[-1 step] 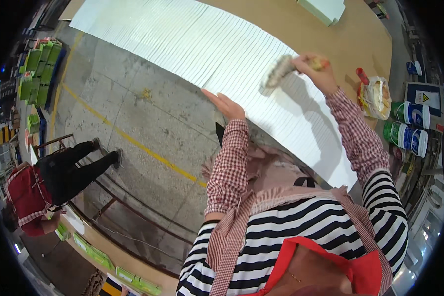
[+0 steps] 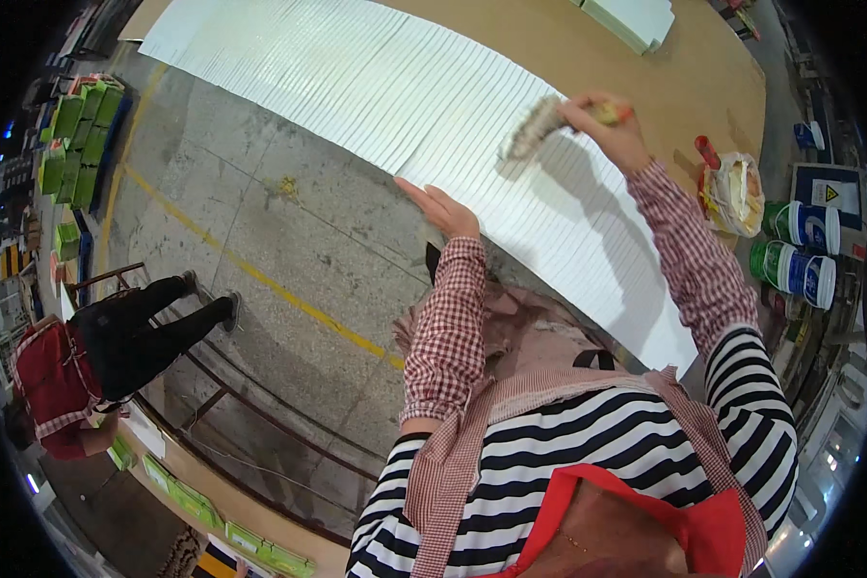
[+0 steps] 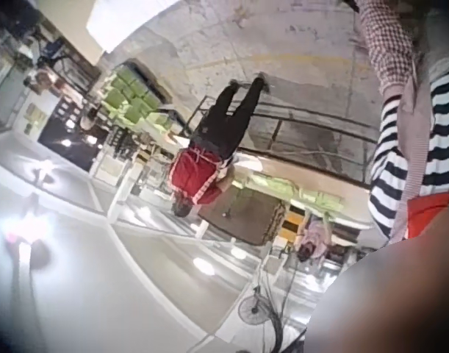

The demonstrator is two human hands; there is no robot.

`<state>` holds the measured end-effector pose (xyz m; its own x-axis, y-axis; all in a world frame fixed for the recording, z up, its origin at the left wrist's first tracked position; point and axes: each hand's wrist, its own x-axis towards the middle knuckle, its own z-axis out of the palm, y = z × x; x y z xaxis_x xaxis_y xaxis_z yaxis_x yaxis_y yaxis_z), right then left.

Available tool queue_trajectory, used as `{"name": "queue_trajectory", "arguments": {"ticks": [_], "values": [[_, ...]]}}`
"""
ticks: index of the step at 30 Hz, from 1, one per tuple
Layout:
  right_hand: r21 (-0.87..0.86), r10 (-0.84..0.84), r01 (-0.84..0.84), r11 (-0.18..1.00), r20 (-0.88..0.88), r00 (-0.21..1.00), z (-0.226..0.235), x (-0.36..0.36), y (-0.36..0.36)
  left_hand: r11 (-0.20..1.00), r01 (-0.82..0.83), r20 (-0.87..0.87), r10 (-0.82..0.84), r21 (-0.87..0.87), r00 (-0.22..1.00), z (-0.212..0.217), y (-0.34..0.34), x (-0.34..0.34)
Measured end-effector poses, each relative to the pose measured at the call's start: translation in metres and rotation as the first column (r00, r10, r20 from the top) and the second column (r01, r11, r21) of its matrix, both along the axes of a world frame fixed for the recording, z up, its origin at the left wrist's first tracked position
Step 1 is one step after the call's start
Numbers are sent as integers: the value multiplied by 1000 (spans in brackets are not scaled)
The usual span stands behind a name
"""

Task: Applying paste or adhesive to a corrugated paper strip using a brush.

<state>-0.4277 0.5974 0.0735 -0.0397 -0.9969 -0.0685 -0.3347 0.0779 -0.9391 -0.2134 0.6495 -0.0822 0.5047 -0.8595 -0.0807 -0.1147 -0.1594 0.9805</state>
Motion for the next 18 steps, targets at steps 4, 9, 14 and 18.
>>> {"name": "queue_trajectory", "arguments": {"ticks": [4, 9, 14, 18], "values": [[-131, 31, -19, 991, 93, 995, -14, 36, -75, 999, 2, 17, -3, 50, 1000, 6, 3, -1], [-171, 71, -60, 983, 59, 996, -32, 71, -127, 999, -19, 41, 21, -50, 999, -11, -1, 2], [19, 58, -56, 998, -150, 987, -44, 11, -74, 1000, -11, 39, 11, -17, 999, -6, -4, -1], [84, 22, -13, 996, -108, 994, -21, -7, -35, 1000, -8, 28, 8, 10, 1000, -1, -2, 2]]}}
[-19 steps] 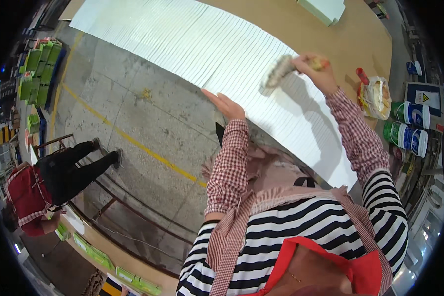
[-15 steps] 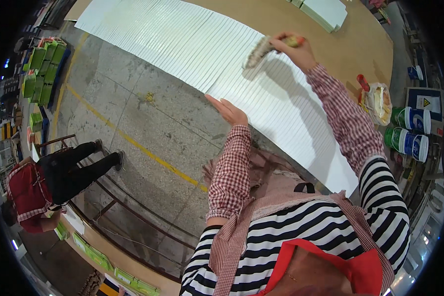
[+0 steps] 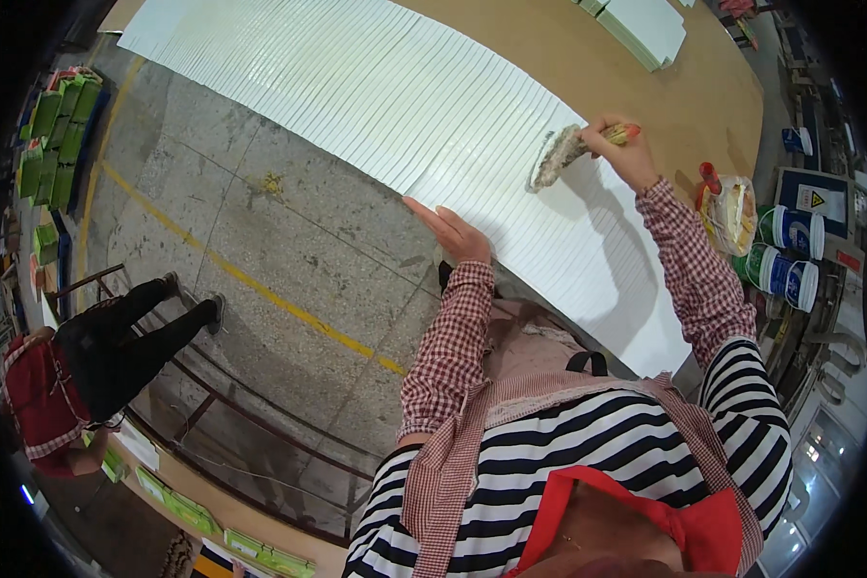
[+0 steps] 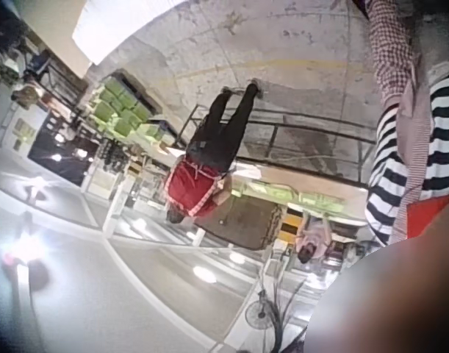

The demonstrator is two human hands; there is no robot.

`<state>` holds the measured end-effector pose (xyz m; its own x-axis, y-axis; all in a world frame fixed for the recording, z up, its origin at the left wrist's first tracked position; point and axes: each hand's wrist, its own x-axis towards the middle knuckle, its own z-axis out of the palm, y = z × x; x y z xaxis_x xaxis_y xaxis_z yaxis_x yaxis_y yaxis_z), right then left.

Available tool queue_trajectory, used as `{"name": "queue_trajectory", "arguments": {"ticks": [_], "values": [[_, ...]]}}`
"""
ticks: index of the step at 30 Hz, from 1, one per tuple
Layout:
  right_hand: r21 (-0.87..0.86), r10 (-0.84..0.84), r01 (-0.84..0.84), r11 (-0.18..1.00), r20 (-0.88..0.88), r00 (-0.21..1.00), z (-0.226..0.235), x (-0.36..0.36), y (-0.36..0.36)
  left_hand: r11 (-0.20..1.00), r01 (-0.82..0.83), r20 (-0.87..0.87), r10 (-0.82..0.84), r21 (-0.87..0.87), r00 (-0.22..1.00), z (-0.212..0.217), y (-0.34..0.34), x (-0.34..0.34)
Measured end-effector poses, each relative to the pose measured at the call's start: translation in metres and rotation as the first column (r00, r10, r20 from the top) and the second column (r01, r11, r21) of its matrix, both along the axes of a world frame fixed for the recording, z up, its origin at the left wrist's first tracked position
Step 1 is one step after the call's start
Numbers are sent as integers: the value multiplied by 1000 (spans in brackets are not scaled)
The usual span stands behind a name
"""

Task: Applying paste or adhesive to a corrugated paper strip using a brush.

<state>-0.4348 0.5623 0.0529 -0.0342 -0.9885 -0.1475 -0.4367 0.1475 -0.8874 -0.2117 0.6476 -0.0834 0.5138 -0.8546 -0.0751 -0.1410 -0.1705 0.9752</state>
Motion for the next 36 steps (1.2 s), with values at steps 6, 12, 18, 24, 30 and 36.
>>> {"name": "queue_trajectory", "arguments": {"ticks": [6, 12, 18, 24, 30, 36], "values": [[-157, -11, 32, 987, 135, 991, -3, 46, -67, 1000, 13, 21, -13, -28, 1000, -3, -1, -7], [-16, -9, 10, 1000, 33, 999, -28, -2, -8, 998, -4, 61, 7, -57, 998, -13, 0, -2], [-22, -57, 58, 998, 64, 996, 3, -26, 41, 999, 7, -7, -8, -46, 1000, -4, 3, -1], [-122, -74, 96, 988, 173, 982, -11, -2, 0, 997, 57, 40, -59, 45, 997, 2, 2, -6], [-29, -114, 115, 993, 38, 993, -21, -60, 80, 1000, 29, 14, -29, -2, 999, 0, -3, -4], [67, -100, 92, 994, 126, 987, 25, -48, 68, 1000, -7, 74, 10, -30, 997, -6, -2, -3]]}}
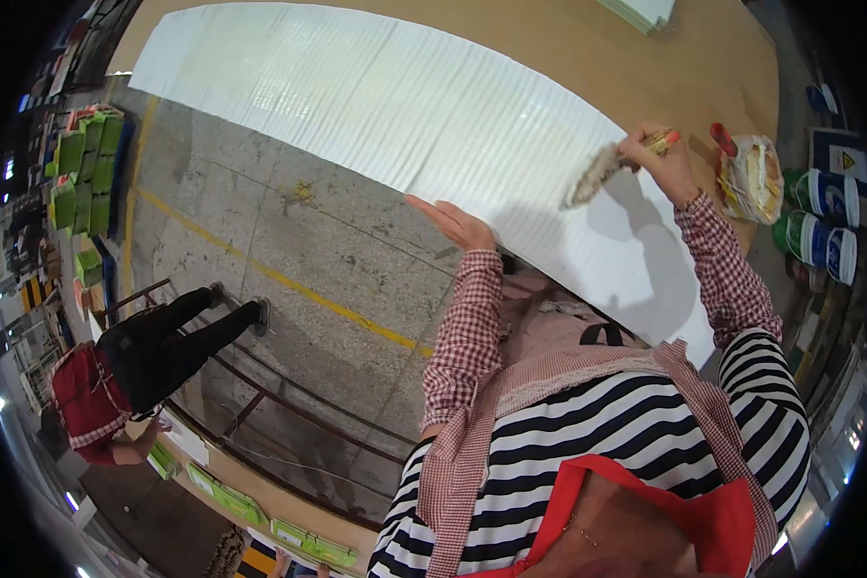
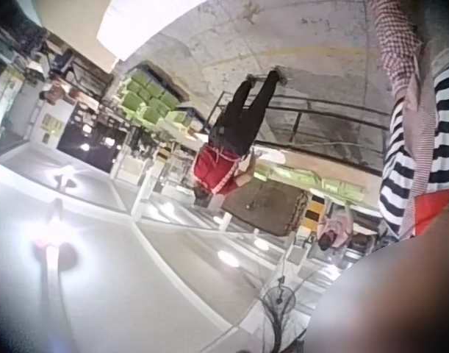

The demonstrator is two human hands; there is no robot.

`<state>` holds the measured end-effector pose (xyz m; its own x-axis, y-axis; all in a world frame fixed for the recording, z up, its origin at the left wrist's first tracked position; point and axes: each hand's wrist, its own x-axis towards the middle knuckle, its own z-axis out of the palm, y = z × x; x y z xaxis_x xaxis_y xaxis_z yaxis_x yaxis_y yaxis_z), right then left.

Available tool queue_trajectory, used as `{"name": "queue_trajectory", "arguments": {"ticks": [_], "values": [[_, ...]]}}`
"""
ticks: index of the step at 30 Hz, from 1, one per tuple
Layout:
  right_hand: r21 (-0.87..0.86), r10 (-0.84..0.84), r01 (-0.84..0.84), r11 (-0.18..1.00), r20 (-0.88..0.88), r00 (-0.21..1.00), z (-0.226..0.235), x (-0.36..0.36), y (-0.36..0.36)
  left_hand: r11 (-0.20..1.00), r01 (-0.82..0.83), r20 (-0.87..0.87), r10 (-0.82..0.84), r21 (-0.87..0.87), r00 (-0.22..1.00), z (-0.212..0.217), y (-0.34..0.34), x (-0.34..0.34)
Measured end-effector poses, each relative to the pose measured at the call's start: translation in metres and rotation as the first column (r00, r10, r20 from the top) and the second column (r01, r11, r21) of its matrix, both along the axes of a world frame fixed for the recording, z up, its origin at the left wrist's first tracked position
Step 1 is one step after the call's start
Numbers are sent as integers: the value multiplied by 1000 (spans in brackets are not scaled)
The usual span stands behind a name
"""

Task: Applying paste or adhesive to a corrugated paper strip using a brush.

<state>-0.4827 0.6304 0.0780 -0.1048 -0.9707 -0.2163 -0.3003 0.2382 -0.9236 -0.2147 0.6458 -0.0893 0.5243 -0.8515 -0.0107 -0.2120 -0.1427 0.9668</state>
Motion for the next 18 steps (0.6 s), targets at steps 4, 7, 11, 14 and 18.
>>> {"name": "queue_trajectory", "arguments": {"ticks": [4, 7, 11, 14, 18], "values": [[-218, 49, -19, 976, 129, 990, -3, 55, -75, 1000, 2, 3, -2, -3, 1000, -2, 5, -1], [-257, 79, -27, 966, 193, 978, -27, 97, -140, 1000, -9, -69, 7, -23, 998, 0, 6, -4], [-322, 145, -70, 944, 218, 965, -39, 157, -203, 999, -38, -50, 37, -24, 998, -4, 5, -1], [-316, 171, -146, 937, 51, 984, -50, 153, -231, 1000, -1, -25, 1, 0, 1000, -10, 2, -9], [-209, 240, -272, 939, -165, 957, -57, 128, -178, 998, -25, -72, 21, -53, 997, -16, -1, 6]]}}
